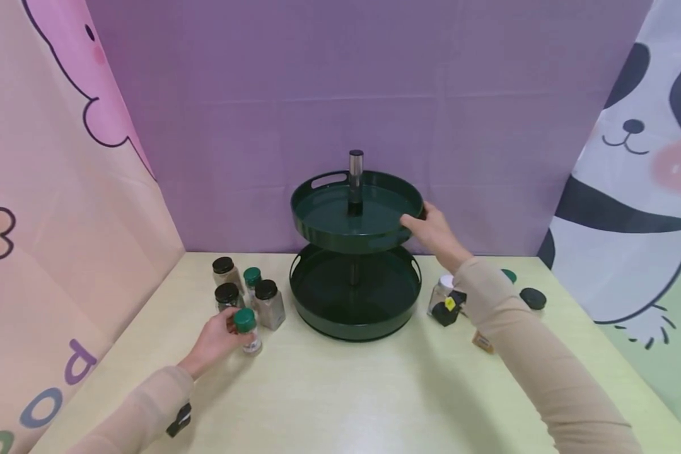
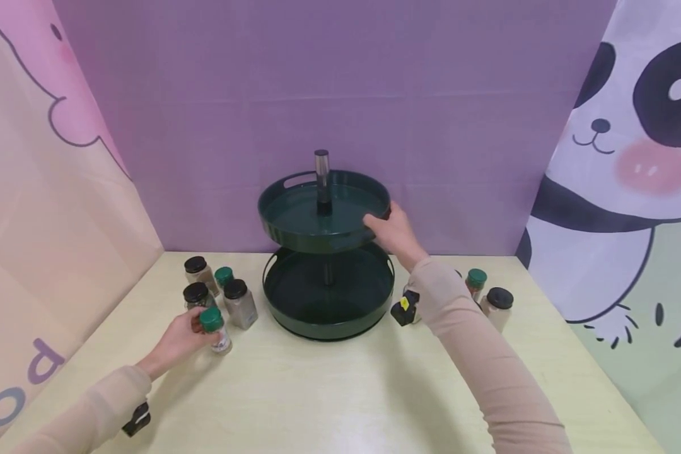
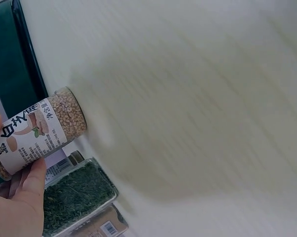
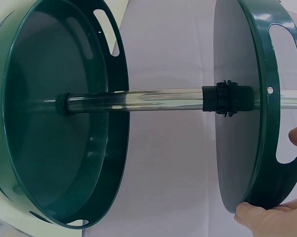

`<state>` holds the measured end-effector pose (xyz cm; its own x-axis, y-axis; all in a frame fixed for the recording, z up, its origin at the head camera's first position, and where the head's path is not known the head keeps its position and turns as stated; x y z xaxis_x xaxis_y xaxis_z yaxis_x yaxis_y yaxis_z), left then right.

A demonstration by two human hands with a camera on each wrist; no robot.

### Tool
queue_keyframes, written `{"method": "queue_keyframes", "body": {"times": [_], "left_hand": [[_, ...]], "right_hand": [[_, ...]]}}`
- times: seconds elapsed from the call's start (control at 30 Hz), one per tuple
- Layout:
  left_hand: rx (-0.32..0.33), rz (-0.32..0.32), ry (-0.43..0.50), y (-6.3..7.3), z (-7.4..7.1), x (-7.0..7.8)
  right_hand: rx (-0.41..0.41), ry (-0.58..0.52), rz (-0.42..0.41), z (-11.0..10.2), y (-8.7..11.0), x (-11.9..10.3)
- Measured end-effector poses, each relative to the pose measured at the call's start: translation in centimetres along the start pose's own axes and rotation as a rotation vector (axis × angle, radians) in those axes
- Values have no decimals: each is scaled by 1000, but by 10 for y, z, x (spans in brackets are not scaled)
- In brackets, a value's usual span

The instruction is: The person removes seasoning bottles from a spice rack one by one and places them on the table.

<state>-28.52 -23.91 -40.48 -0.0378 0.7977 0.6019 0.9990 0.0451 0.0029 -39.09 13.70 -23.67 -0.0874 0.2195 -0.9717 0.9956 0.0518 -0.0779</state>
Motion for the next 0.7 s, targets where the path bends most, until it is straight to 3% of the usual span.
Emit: {"method": "queue_keyframes", "body": {"times": [0.7], "left_hand": [[18,33,14,1,0,1]], "right_hand": [[-15,6,-12,1,-1,-4]]}}
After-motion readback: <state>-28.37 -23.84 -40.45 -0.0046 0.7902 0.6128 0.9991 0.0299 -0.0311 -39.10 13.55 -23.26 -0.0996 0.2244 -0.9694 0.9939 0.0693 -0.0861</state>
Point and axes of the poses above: each hand's wrist, its own y-axis away from the middle knuckle, its own z-axis out of the palm, x = y × z, the point moved 10 cm from there along -y, towards the middle knuckle, and after that the axes turned 15 degrees about -y, right-handed, at the moved point
